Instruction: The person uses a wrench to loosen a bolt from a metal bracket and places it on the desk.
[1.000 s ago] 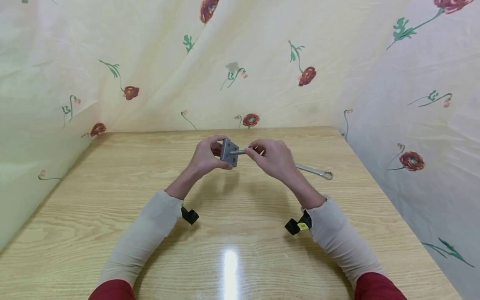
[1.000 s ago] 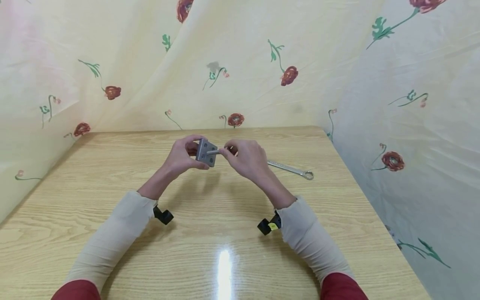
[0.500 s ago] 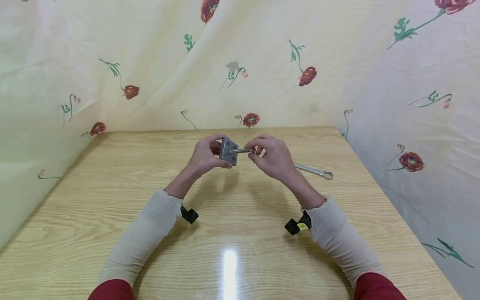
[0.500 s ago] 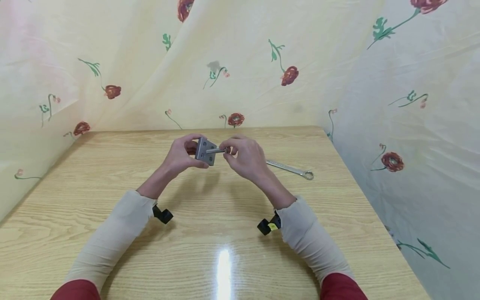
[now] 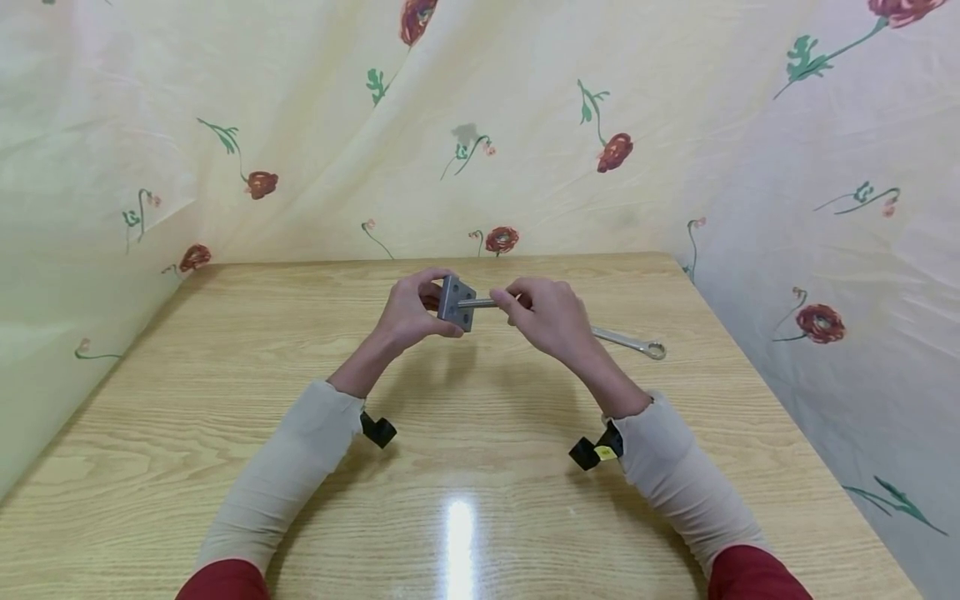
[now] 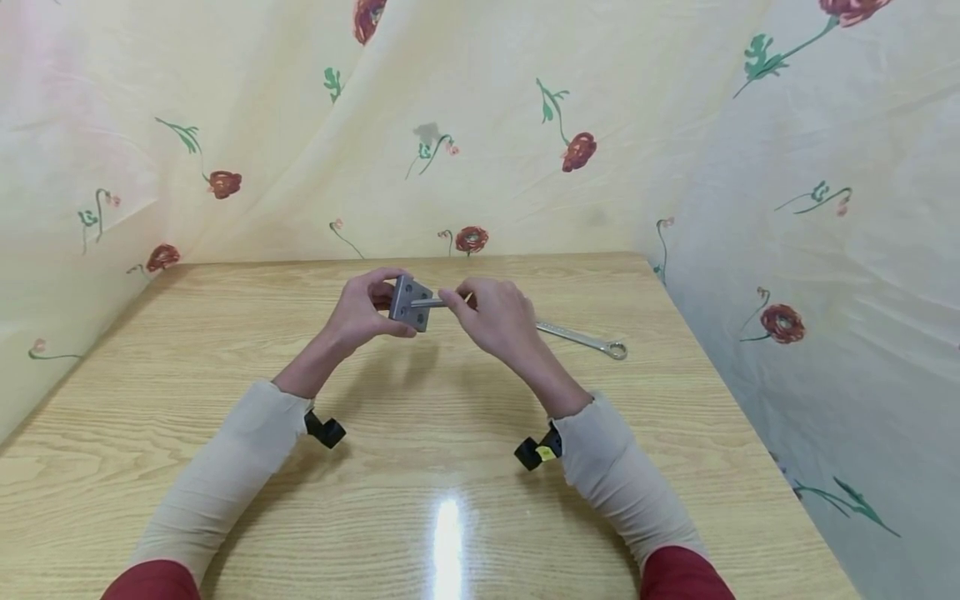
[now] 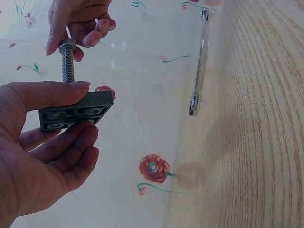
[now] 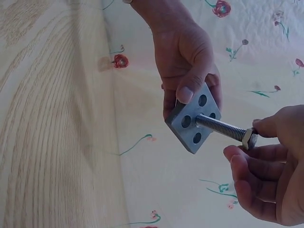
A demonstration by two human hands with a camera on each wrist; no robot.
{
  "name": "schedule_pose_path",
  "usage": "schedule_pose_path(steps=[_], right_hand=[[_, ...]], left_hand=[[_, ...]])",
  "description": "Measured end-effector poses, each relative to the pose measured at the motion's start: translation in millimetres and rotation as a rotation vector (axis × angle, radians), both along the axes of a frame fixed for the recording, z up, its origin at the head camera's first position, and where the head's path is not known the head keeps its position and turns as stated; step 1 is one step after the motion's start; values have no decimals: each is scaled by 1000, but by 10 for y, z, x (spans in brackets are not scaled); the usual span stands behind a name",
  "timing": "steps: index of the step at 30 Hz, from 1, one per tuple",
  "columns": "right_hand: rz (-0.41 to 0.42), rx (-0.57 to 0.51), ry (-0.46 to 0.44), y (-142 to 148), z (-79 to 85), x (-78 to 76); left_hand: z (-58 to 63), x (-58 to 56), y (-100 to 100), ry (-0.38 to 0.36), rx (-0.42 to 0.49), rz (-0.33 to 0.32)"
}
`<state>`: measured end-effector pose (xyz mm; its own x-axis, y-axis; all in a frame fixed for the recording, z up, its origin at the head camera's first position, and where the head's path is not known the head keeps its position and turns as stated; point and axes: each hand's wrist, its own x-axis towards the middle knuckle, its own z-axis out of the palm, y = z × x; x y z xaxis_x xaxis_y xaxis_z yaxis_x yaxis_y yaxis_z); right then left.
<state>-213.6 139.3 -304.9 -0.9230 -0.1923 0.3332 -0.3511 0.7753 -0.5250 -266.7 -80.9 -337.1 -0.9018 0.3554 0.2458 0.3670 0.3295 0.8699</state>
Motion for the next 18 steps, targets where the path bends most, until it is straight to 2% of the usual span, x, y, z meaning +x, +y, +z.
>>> schedule_pose_path(steps=[18], right_hand=[[137,-52,215,-8,-34,4]], left_hand=[[1,-6,-17,-18,27,-12]])
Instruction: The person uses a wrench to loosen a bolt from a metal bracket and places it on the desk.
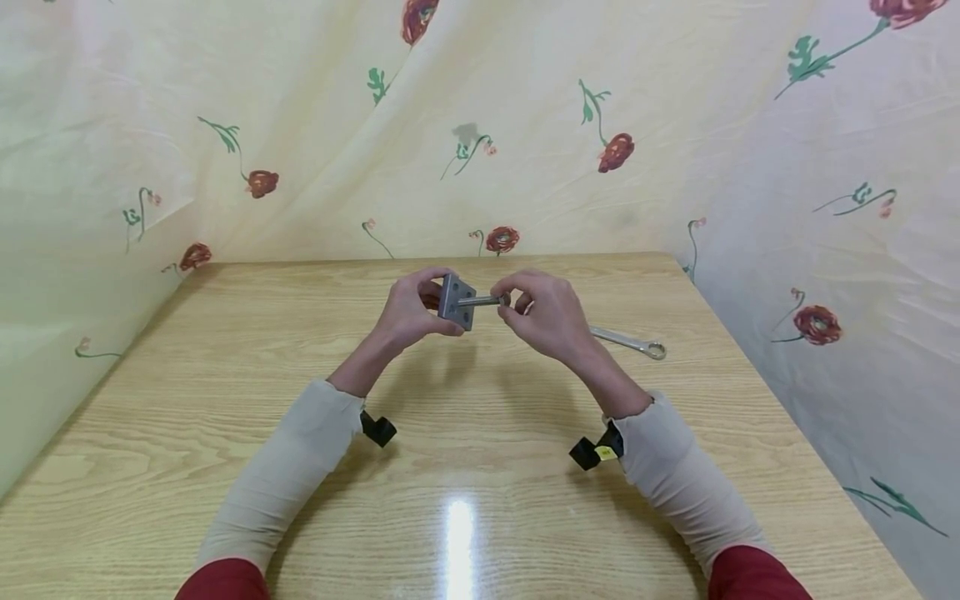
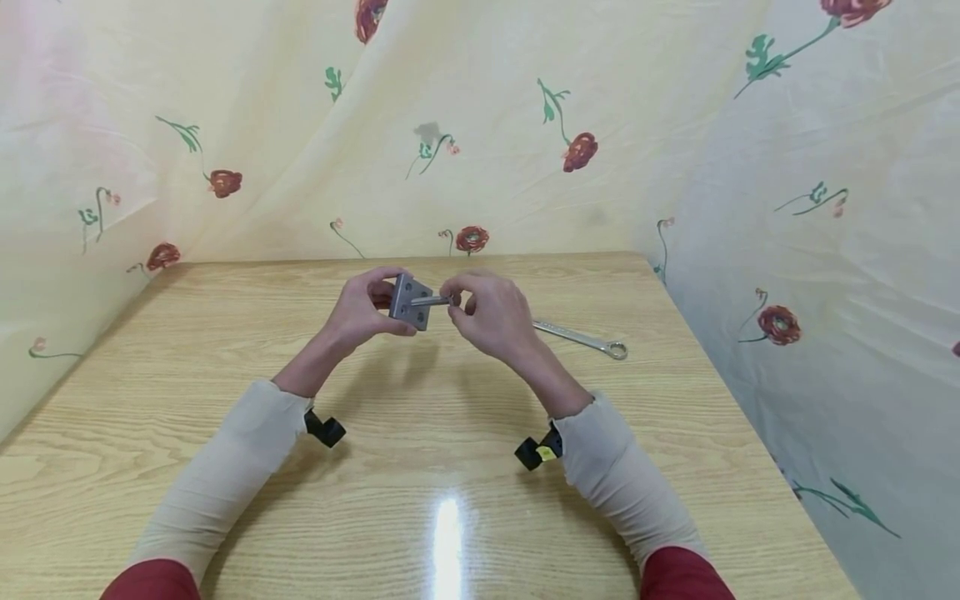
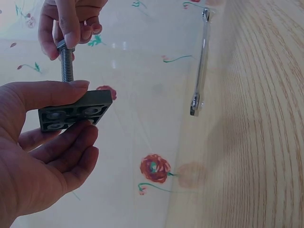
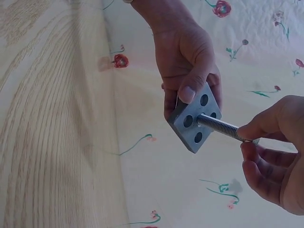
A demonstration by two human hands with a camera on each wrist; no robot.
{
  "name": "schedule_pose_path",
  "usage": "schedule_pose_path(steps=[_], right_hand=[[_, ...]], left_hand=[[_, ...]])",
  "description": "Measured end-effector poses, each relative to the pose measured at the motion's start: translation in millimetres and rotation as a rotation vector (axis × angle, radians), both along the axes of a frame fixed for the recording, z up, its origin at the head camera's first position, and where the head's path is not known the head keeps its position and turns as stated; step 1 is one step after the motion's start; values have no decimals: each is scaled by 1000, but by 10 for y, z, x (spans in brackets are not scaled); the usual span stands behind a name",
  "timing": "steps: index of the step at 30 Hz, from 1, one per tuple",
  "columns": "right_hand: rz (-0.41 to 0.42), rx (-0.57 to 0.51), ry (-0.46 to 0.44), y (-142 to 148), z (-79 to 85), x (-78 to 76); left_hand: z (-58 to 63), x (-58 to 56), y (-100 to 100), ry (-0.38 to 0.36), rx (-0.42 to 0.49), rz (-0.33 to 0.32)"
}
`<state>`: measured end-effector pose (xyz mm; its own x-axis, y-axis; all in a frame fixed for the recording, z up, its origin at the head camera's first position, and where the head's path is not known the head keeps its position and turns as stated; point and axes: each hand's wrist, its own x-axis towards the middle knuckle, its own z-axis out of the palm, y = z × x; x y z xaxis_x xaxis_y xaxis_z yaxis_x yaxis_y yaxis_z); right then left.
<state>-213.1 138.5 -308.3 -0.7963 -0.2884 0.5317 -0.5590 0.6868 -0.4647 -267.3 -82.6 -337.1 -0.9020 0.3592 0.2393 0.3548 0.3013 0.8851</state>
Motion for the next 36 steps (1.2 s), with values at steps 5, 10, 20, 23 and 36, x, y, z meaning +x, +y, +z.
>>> schedule_pose_path(steps=[5,10,20,23,36], right_hand=[[-12,12,-52,-5,10,0],[-103,34,-182,-11,24,5],[-71,28,-117,-15,3,0],[-42,13,-60,-12,-4,-2],[2,-11,12,-6,-33,-14]], left_hand=[[0,2,-8,-9,-3,9],[-8,4,-12,-2,-2,8],[-9,12,-3,12,-12,5],[-10,4,-4,1,-11,8],[-24,0,-2,8,-1,7]])
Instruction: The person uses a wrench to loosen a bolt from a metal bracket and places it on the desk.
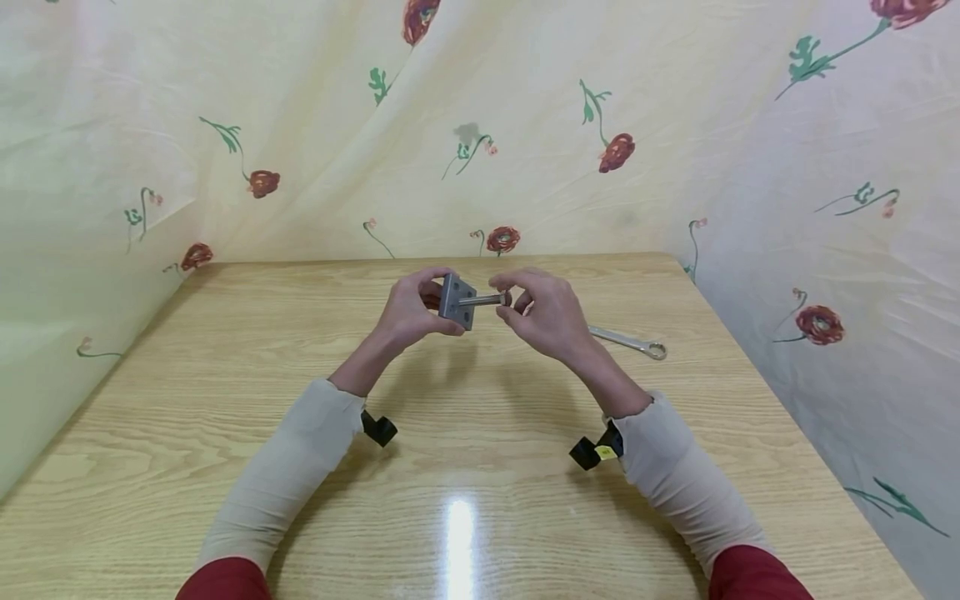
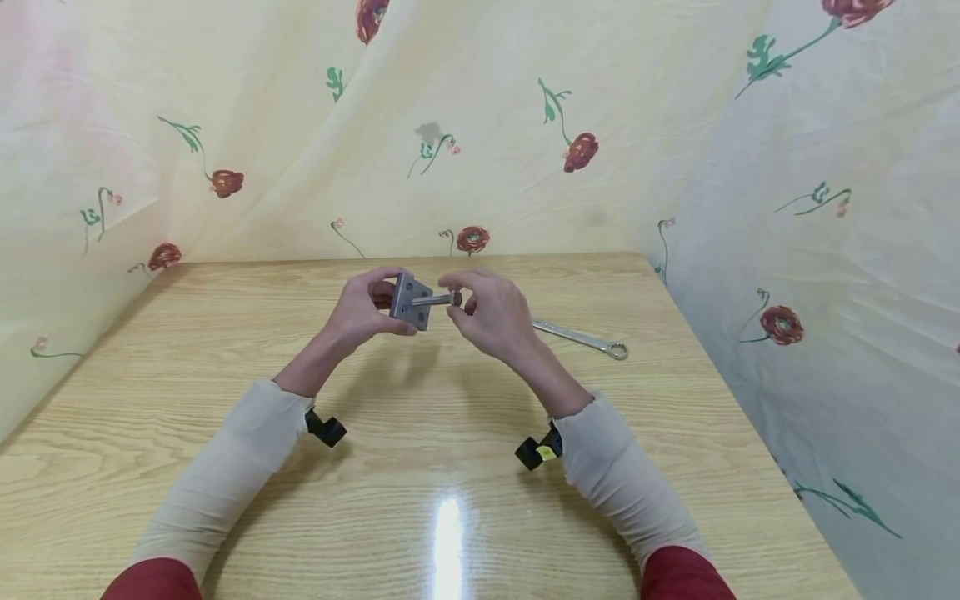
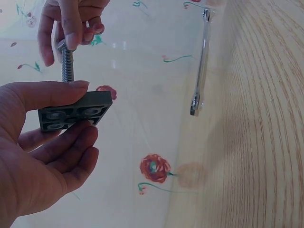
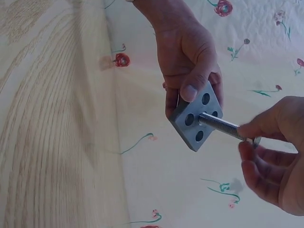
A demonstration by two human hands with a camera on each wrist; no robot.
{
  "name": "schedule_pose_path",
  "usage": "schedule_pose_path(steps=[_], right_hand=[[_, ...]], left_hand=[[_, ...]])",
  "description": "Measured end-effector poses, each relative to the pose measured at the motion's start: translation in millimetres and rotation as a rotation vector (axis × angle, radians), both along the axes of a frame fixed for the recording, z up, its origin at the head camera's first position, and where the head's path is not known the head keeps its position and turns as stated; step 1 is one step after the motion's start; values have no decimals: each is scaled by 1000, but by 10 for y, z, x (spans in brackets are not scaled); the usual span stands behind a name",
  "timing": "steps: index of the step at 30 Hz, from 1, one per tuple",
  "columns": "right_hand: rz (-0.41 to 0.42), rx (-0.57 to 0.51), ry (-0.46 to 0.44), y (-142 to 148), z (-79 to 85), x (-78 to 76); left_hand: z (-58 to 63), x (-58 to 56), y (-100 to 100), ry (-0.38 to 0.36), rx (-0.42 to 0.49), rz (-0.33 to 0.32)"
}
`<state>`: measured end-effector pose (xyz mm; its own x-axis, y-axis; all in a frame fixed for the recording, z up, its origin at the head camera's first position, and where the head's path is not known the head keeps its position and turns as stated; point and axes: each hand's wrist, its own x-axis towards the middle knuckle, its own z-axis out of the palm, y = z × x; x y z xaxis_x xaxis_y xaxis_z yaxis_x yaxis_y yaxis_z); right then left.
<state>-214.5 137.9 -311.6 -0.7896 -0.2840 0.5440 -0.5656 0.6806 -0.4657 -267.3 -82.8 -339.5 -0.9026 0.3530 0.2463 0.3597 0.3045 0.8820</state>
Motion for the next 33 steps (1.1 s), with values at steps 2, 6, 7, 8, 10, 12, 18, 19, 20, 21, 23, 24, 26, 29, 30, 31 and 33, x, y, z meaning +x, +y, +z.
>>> schedule_pose_path(steps=[2,6,7,8,10,12,18,19,20,21,23,24,26,29,30,31,33], right_hand=[[-25,9,-45,5,4,-2],[-90,19,-131,11,11,-1],[-98,20,-142,9,10,-2],[-102,19,-145,7,9,0],[-98,17,-138,3,3,-3],[-87,14,-112,-3,0,-1],[-44,-13,-37,0,-19,1],[-37,-18,-26,0,-22,0],[-31,-22,-14,1,-26,-1],[-23,-27,-3,1,-31,-3],[-13,-29,23,-4,-32,-3],[-7,-29,32,-5,-35,-6],[3,-26,43,-7,-35,-10],[6,-6,19,1,-33,-15],[-1,0,-4,4,-29,-15],[-13,8,-32,7,-25,-15],[-53,22,-91,12,-16,-14]], left_hand=[[-2,0,-1,0,-2,2],[-14,-6,4,3,1,2],[-18,-10,6,5,1,2],[-22,-13,9,6,1,1],[-27,-18,9,8,1,0],[-28,-18,6,5,0,0],[-12,-11,3,1,2,1],[-11,-12,2,1,2,3],[-11,-15,2,1,0,4],[-11,-15,1,1,0,4],[-12,-17,1,-1,0,5],[-12,-18,1,-2,0,5],[-12,-16,-2,-2,1,5],[-14,-14,-3,4,0,11],[-14,-13,-3,6,-1,13],[-15,-12,-3,9,-4,16],[-17,-13,-3,12,-3,16]])
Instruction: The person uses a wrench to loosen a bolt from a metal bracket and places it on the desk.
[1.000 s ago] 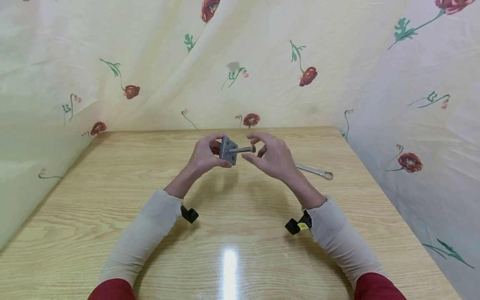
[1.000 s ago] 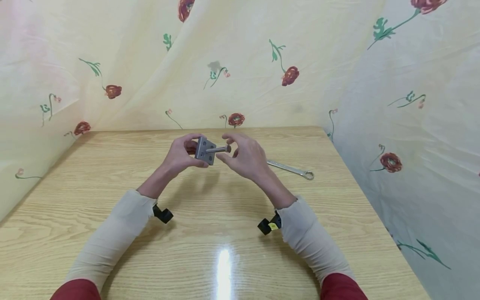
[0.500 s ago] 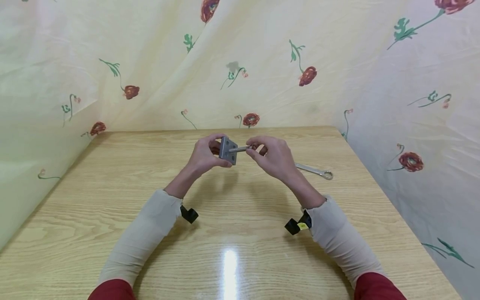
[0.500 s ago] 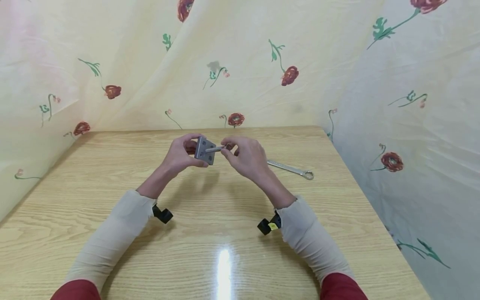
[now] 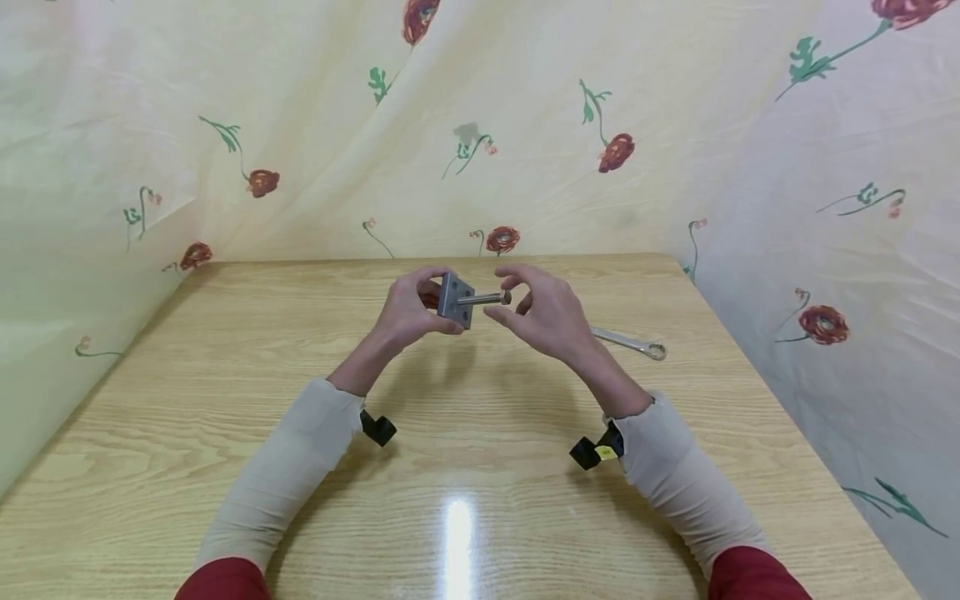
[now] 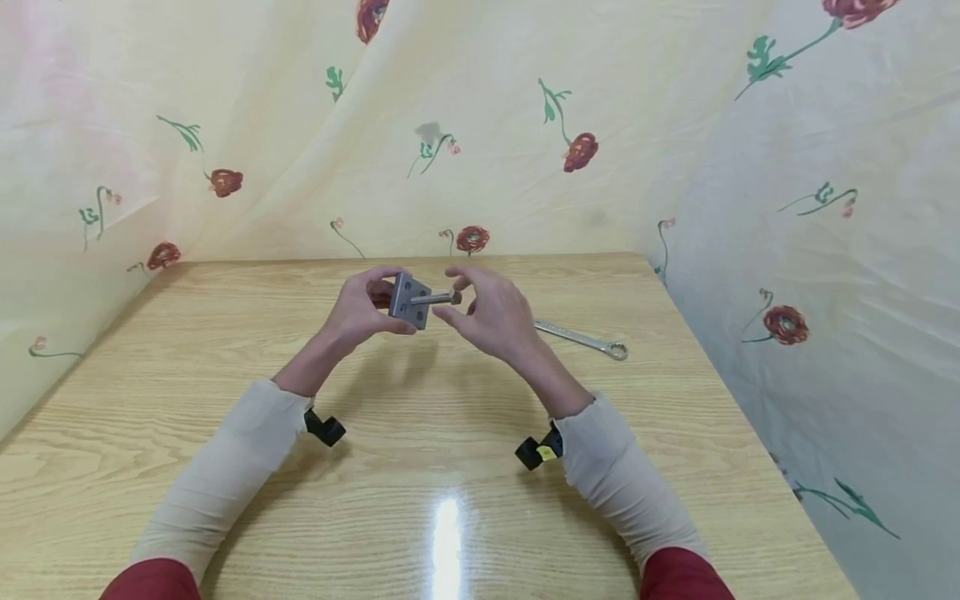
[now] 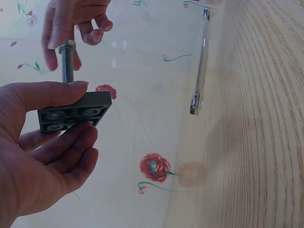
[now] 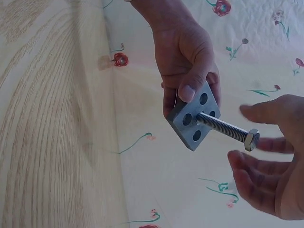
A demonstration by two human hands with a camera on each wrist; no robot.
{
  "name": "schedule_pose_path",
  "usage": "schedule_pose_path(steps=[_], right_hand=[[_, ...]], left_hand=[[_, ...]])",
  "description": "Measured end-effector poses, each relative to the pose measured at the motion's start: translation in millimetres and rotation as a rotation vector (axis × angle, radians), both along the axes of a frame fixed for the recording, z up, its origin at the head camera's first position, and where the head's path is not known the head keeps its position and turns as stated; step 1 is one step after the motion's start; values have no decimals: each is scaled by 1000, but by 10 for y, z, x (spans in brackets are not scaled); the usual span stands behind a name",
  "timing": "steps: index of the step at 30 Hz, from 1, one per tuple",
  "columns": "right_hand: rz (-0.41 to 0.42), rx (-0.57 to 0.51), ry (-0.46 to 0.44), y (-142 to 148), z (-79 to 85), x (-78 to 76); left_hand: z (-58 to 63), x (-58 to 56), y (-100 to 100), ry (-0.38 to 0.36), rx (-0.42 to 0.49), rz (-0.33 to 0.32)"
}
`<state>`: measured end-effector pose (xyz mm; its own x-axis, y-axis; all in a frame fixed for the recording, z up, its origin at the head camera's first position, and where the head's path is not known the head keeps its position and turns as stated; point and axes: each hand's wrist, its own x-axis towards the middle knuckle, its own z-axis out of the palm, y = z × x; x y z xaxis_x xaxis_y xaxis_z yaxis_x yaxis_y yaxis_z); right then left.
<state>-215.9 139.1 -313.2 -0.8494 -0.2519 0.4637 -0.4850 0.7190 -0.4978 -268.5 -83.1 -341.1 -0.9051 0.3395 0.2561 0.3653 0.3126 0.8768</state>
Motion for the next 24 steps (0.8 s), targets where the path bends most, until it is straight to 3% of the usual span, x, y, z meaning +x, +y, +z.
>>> schedule_pose_path(steps=[4,8,24], right_hand=[[-79,6,-92,0,14,5],[-82,8,-106,-3,16,10],[60,-43,111,11,-5,6]], left_hand=[[-4,2,3,0,0,-2],[-15,-7,6,0,-4,-2],[6,-3,2,-17,-1,-5]])
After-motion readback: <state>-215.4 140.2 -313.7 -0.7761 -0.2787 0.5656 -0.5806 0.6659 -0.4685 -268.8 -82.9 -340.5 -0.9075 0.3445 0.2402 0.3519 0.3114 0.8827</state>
